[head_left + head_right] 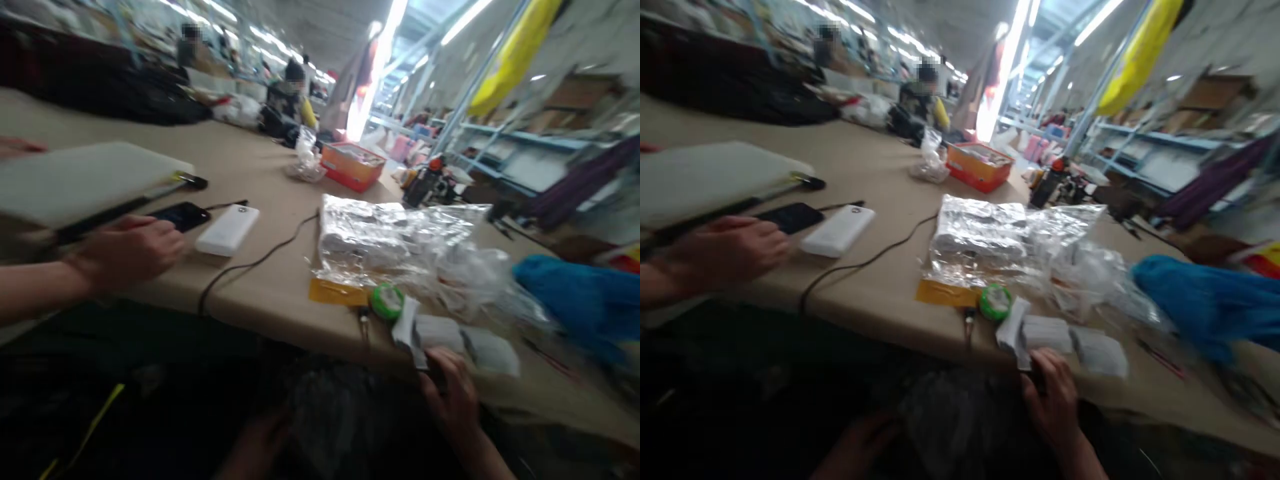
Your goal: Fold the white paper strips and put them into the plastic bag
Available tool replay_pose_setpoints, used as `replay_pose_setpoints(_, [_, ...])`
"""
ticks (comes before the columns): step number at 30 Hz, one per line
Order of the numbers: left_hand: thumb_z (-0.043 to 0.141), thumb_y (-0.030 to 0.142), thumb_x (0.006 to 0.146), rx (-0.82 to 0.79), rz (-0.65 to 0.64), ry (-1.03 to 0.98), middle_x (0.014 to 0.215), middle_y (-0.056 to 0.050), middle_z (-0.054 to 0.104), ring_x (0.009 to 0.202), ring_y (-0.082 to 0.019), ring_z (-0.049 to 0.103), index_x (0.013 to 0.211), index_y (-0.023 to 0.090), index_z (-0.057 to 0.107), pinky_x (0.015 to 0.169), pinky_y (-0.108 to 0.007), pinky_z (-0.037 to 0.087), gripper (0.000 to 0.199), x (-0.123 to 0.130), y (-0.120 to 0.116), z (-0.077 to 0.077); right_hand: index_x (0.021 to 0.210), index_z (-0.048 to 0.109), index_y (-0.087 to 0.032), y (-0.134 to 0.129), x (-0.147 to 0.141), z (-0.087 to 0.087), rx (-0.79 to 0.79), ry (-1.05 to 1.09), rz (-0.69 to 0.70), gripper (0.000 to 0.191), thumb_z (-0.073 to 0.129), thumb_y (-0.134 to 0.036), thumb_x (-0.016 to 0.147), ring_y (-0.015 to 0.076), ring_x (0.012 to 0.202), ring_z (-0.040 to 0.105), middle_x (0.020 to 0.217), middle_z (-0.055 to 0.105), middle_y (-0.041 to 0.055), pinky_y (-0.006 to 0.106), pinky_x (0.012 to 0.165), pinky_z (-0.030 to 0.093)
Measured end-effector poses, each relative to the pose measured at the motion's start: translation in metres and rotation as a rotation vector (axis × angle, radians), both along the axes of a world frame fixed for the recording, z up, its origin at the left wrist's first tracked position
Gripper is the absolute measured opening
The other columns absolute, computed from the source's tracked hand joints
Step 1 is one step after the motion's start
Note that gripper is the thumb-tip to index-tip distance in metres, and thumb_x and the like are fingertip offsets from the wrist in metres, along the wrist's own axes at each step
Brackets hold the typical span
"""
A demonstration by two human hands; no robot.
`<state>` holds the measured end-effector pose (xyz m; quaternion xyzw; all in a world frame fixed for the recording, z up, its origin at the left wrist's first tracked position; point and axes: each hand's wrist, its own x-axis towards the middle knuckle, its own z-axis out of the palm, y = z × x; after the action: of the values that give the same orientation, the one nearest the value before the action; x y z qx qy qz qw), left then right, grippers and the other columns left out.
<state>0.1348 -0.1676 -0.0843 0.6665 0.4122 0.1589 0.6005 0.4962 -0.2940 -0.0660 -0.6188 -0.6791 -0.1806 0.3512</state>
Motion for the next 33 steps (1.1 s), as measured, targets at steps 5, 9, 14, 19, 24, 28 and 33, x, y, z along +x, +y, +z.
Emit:
replay_pose_setpoints(5, [0.055,0.059,0.068,-0.031,0.262,0.14,0.099,-0.006,0.072,0.1,-0.031,0.063,0.088,0.022,0.073,0.093,-0.038,0.047,0.046,0.021,-0.099,-0.073,0.106,0.054,-0.018,-0.015,0.012,0.011,-0.039,0.184,0.132,0.02,0.053,-0.022,0.087,0.0233,0.097,0.058,0.101,0.059,0.0095,0.042,0.084,0.049])
replay_pose_setpoints(9, [0.059,0.052,0.072,0.01,0.294,0.111,0.097,-0.002,0.073,0.097,-0.027,0.065,0.088,0.025,0.074,0.089,-0.031,0.049,0.035,0.015,-0.109,-0.064,0.092,0.056,-0.019,-0.011,0.003,0.029,0.039,0.356,0.17,0.007,0.052,-0.016,0.087,0.0201,0.097,0.057,0.1,0.059,0.0071,0.038,0.086,0.047])
replay_pose_setpoints(14, [0.057,0.049,0.075,0.015,0.238,0.06,0.094,-0.003,0.073,0.092,-0.024,0.066,0.088,0.023,0.074,0.083,-0.026,0.05,0.033,0.043,-0.136,-0.044,0.092,0.06,-0.02,0.001,0.001,0.059,0.033,0.215,0.286,0.011,0.052,-0.013,0.088,0.0205,0.1,0.054,0.097,0.06,0.0061,0.04,0.09,0.044])
replay_pose_setpoints(19, [0.054,0.043,0.08,0.019,0.168,0.044,0.09,-0.003,0.073,0.087,-0.021,0.065,0.089,0.021,0.072,0.079,-0.022,0.049,0.03,0.081,-0.157,-0.04,0.102,0.062,-0.017,0.021,0.011,0.072,-0.007,0.157,0.253,0.02,0.045,-0.016,0.091,0.0219,0.108,0.05,0.105,0.06,0.0083,0.041,0.095,0.042])
replay_pose_setpoints(24, [0.051,0.035,0.082,0.055,0.05,0.039,0.083,-0.002,0.072,0.081,-0.018,0.064,0.087,0.019,0.071,0.074,-0.02,0.047,0.026,0.116,-0.162,-0.028,0.123,0.056,-0.017,0.042,0.006,0.081,-0.244,-0.119,0.139,0.035,0.051,-0.03,0.09,0.0323,0.128,0.031,0.133,0.049,0.0098,0.051,0.105,0.029])
replay_pose_setpoints(28, [0.049,0.033,0.083,0.095,-0.007,0.109,0.084,-0.002,0.071,0.08,-0.017,0.064,0.09,0.018,0.07,0.073,-0.02,0.045,0.027,0.133,-0.159,-0.024,0.123,0.055,-0.02,0.06,-0.007,0.08,-0.301,-0.212,0.106,0.04,0.057,-0.037,0.087,0.0363,0.129,0.029,0.137,0.046,0.0081,0.057,0.105,0.023])
replay_pose_setpoints(33, [0.048,0.033,0.084,0.092,-0.042,0.117,0.085,-0.003,0.07,0.082,-0.017,0.064,0.093,0.016,0.069,0.073,-0.021,0.045,0.028,0.135,-0.157,-0.021,0.123,0.052,-0.016,0.063,-0.001,0.076,-0.163,-0.092,0.199,0.037,0.054,-0.03,0.089,0.032,0.126,0.035,0.129,0.051,0.0124,0.051,0.103,0.03])
